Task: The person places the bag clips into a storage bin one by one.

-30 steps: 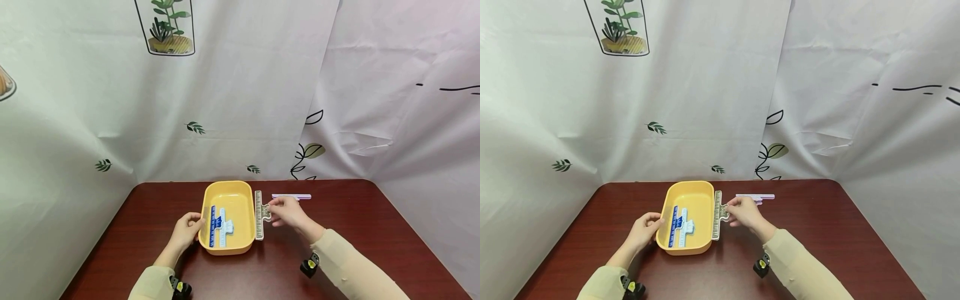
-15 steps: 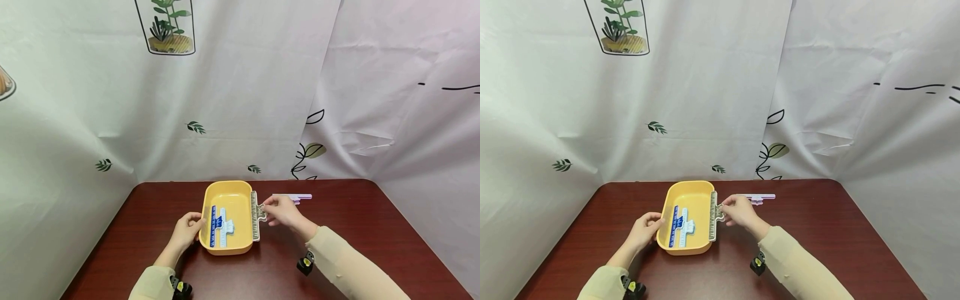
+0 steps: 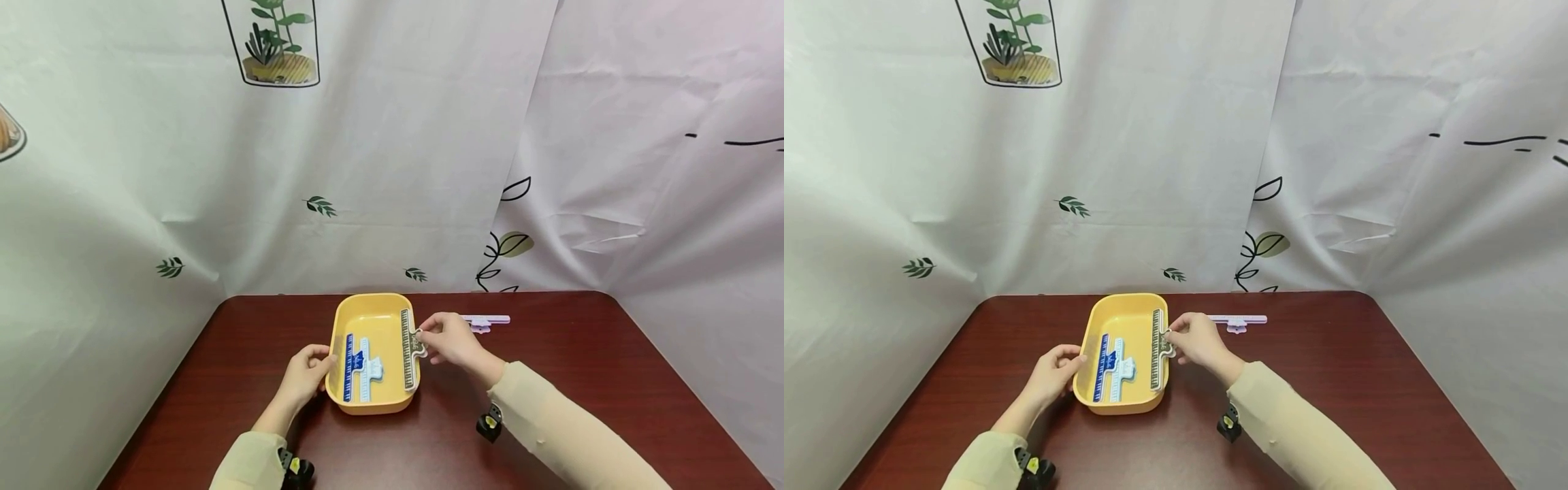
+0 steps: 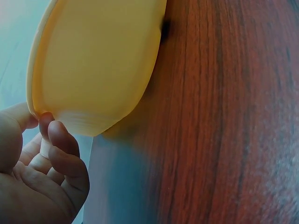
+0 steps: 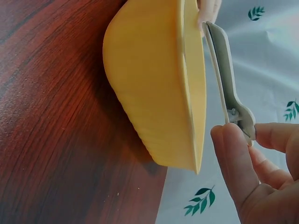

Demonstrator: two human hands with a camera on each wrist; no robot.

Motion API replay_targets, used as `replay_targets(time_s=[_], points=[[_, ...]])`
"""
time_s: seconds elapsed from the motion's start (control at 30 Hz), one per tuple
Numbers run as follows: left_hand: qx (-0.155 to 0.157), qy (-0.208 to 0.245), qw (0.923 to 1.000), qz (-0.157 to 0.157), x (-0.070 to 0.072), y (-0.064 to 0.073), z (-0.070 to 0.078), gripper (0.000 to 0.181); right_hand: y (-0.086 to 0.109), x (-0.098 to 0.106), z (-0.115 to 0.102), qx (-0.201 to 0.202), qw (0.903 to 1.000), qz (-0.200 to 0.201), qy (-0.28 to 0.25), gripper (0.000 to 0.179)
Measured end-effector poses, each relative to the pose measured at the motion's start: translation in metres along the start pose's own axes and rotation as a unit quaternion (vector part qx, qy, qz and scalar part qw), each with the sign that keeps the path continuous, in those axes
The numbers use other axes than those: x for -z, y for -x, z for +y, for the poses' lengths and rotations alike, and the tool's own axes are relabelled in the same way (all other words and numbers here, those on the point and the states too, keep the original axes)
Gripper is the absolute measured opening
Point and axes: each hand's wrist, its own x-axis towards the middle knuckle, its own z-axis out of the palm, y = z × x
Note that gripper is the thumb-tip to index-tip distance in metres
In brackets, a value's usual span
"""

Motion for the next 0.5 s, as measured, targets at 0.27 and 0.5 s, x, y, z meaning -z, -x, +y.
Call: replay_targets(time_s=[0.27, 0.5], points=[[0.003, -0.004, 1.0, -0.001, 0.0, -0.001, 0.0, 0.031, -0.004, -0.006, -0.003, 0.009, 0.9995, -0.003, 0.029, 0.013], [-0.001, -0.005, 1.0, -0.004, 0.0, -0.001, -0.001, 0.031, -0.006, -0.013, -0.009, 0.013, 0.9988, -0.008, 0.046, 0.013]])
